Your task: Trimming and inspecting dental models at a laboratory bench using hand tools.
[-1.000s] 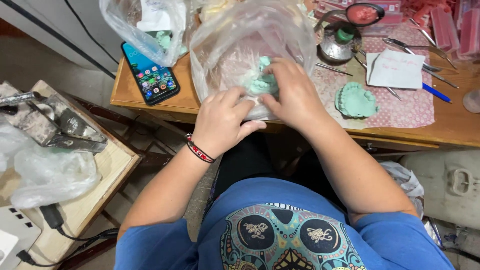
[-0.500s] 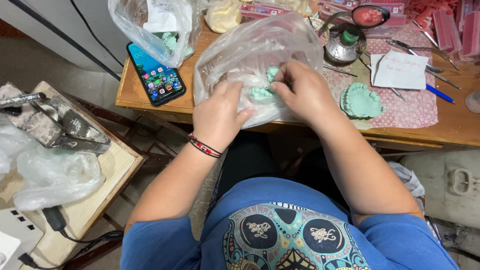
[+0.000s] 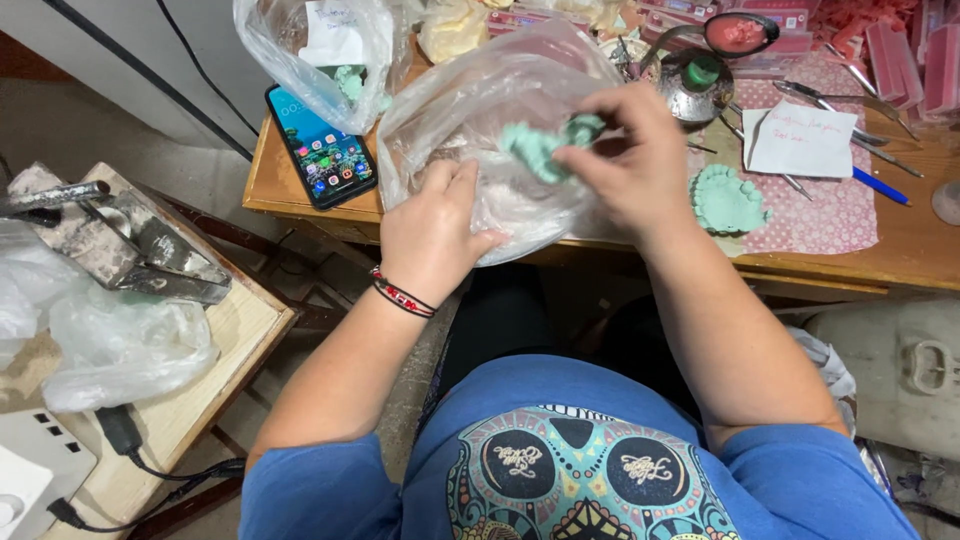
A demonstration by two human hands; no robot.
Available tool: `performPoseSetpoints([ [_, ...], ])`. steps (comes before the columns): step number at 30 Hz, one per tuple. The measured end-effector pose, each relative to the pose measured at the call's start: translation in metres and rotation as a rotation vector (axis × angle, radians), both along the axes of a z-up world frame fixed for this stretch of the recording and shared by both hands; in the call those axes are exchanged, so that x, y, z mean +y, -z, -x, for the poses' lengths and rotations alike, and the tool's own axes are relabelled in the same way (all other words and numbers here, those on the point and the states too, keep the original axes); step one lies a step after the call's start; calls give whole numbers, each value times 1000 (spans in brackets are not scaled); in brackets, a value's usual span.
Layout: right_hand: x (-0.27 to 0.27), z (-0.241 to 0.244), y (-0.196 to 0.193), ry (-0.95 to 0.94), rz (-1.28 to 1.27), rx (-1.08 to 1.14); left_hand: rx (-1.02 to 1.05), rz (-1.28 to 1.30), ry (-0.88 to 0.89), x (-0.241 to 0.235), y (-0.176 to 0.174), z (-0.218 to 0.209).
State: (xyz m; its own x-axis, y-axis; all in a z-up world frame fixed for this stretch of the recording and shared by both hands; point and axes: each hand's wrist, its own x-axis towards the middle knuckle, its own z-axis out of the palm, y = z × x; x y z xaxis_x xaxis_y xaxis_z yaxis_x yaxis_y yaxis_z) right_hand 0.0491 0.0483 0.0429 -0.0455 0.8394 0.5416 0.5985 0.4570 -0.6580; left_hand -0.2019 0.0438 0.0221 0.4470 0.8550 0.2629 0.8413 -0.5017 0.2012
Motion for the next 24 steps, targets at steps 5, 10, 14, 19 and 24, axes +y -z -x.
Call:
performPoseSetpoints([
  [5, -22, -43, -29, 120, -71, 259, -36, -57, -2, -5, -4, 15],
  [10, -34, -88, -18, 366, 133, -379, -251, -343, 54, 7, -28, 24],
  [14, -17, -77, 5, 402, 336, -557, -171, -147, -38, 45, -56, 11],
  [19, -10, -63, 2, 480, 343, -708, 58, 92, 94, 92, -39, -3],
  [24, -21, -66, 11, 387, 15, -624, -110, 182, 145, 68, -71, -6],
])
